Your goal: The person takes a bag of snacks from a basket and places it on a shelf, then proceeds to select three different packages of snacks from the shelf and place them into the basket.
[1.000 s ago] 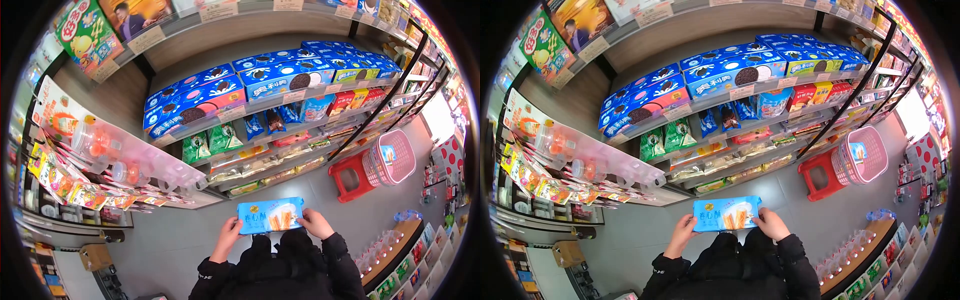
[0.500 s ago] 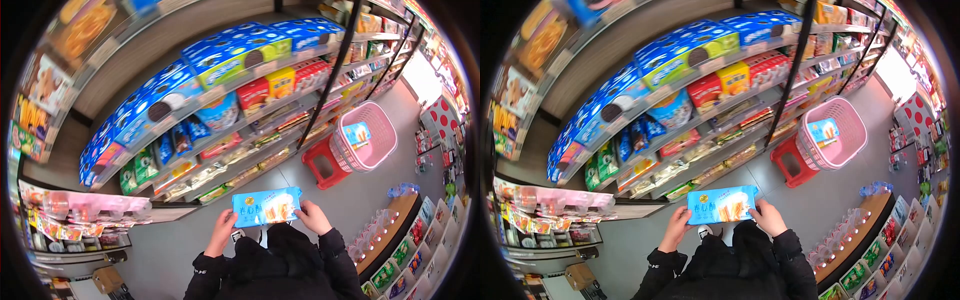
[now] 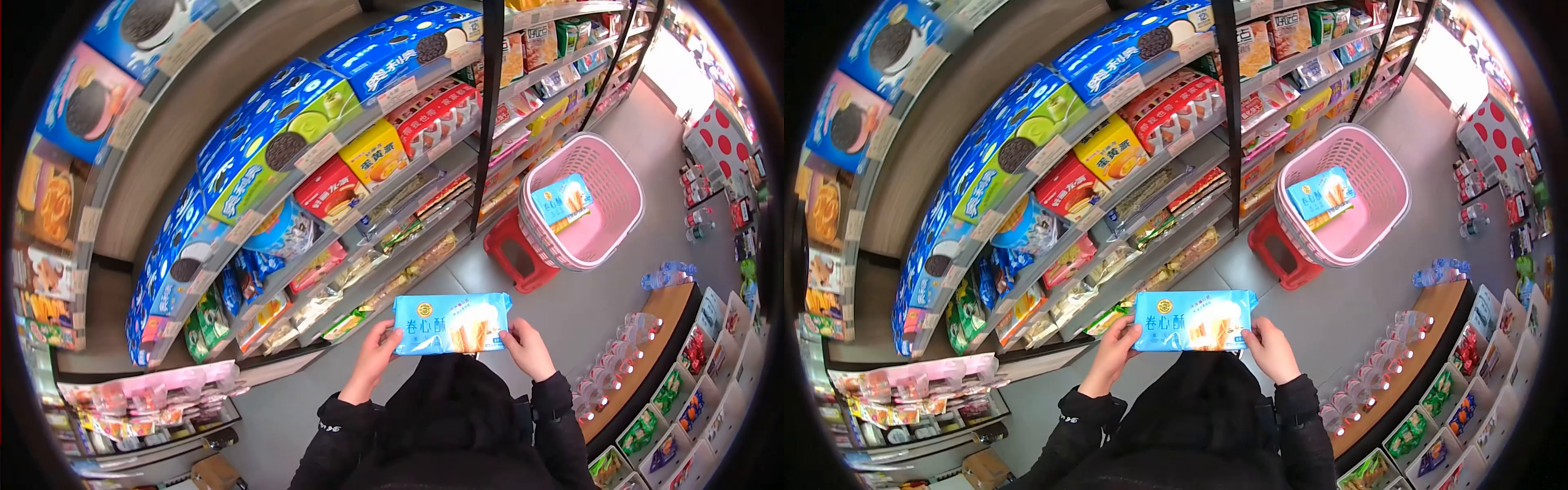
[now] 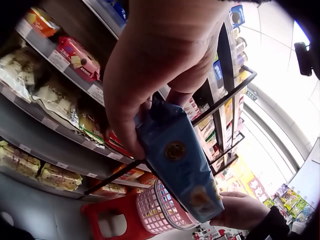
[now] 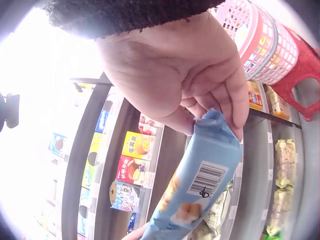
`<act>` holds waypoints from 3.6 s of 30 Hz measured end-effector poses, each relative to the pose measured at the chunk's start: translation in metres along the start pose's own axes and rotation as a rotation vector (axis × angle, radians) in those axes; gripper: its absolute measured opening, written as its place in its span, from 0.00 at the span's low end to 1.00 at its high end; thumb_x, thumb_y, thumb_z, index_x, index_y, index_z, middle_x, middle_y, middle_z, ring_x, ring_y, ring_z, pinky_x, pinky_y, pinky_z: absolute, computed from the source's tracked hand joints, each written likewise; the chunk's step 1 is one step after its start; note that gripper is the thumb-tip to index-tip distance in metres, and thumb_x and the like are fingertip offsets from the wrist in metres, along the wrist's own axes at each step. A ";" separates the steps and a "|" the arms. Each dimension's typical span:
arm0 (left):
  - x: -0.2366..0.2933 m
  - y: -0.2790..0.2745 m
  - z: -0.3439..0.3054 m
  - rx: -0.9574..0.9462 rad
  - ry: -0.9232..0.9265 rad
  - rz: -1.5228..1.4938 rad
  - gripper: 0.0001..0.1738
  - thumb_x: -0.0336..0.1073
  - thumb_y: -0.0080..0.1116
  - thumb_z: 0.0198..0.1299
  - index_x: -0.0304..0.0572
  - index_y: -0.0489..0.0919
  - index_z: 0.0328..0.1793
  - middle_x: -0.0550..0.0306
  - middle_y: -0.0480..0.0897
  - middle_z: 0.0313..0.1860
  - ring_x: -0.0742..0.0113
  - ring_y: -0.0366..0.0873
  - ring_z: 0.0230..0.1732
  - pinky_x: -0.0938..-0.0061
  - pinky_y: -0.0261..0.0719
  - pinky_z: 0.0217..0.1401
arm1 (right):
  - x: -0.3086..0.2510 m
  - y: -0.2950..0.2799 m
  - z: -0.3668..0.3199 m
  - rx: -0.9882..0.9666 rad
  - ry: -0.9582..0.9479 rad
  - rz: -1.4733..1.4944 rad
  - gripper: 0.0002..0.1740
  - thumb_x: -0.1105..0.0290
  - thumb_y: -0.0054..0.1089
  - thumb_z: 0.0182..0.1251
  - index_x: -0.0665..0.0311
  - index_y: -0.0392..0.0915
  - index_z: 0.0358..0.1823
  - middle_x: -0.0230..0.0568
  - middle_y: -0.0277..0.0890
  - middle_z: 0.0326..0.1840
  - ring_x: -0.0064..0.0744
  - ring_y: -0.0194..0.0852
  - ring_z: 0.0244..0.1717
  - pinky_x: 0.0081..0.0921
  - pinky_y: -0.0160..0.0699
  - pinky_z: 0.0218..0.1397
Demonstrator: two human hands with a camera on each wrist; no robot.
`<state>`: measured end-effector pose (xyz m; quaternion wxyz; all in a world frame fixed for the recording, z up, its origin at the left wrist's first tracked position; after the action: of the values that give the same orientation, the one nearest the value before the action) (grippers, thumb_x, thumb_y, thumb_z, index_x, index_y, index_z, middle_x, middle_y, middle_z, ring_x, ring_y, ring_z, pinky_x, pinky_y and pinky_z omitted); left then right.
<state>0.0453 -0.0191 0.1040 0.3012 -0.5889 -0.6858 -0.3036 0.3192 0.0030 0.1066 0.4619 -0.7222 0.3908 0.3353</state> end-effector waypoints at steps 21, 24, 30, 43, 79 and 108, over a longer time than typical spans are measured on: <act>0.064 0.000 0.123 -0.115 0.141 0.042 0.16 0.38 0.50 0.55 0.38 0.68 0.47 0.58 0.74 0.34 0.74 0.72 0.33 0.79 0.71 0.32 | -0.065 -0.022 0.096 0.128 -0.017 -0.185 0.12 0.70 0.52 0.52 0.72 0.67 0.34 0.51 0.71 0.26 0.43 0.72 0.28 0.29 0.69 0.32; 0.062 0.014 0.129 -0.132 0.143 0.046 0.17 0.39 0.51 0.54 0.37 0.68 0.46 0.57 0.74 0.33 0.74 0.71 0.32 0.79 0.70 0.30 | -0.059 -0.037 0.100 0.130 0.003 -0.171 0.11 0.71 0.53 0.52 0.72 0.67 0.33 0.50 0.71 0.26 0.41 0.72 0.27 0.28 0.69 0.31; 0.069 0.052 0.133 -0.093 0.141 0.074 0.17 0.38 0.53 0.53 0.35 0.69 0.45 0.56 0.75 0.35 0.73 0.72 0.35 0.79 0.70 0.34 | -0.035 -0.075 0.122 0.106 -0.006 -0.143 0.11 0.71 0.53 0.51 0.71 0.67 0.31 0.47 0.70 0.22 0.38 0.71 0.24 0.27 0.68 0.29; 0.107 0.227 0.183 -0.045 0.386 0.252 0.16 0.32 0.52 0.52 0.33 0.69 0.46 0.56 0.75 0.33 0.73 0.72 0.32 0.78 0.71 0.35 | 0.029 -0.232 0.180 0.230 -0.123 -0.077 0.07 0.73 0.51 0.53 0.70 0.67 0.31 0.43 0.68 0.20 0.29 0.66 0.20 0.23 0.64 0.26; 0.018 0.364 0.318 -0.002 0.011 0.025 0.25 0.33 0.47 0.43 0.30 0.65 0.50 0.46 0.73 0.40 0.58 0.72 0.43 0.71 0.67 0.44 | 0.179 -0.276 0.305 0.112 0.062 -0.151 0.36 0.77 0.53 0.48 0.63 0.48 0.61 0.44 0.56 0.57 0.40 0.62 0.50 0.31 0.65 0.46; 0.067 0.190 0.114 -0.070 0.032 -0.142 0.19 0.37 0.43 0.55 0.38 0.65 0.53 0.54 0.74 0.42 0.71 0.70 0.40 0.79 0.67 0.43 | 0.017 -0.139 0.185 -0.619 -0.323 -0.314 0.19 0.69 0.55 0.47 0.68 0.69 0.42 0.48 0.70 0.35 0.43 0.69 0.36 0.29 0.68 0.39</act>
<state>0.2189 0.1338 0.0953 0.2692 -0.5438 -0.7100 -0.3573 0.4260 0.2079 0.0845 0.3231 -0.8165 0.0778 0.4721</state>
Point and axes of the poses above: each hand's wrist, its own z-axis towards the middle knuckle, its own y-axis out of the palm, x = y × z, the point moved 2 cm from there along z, towards the middle knuckle
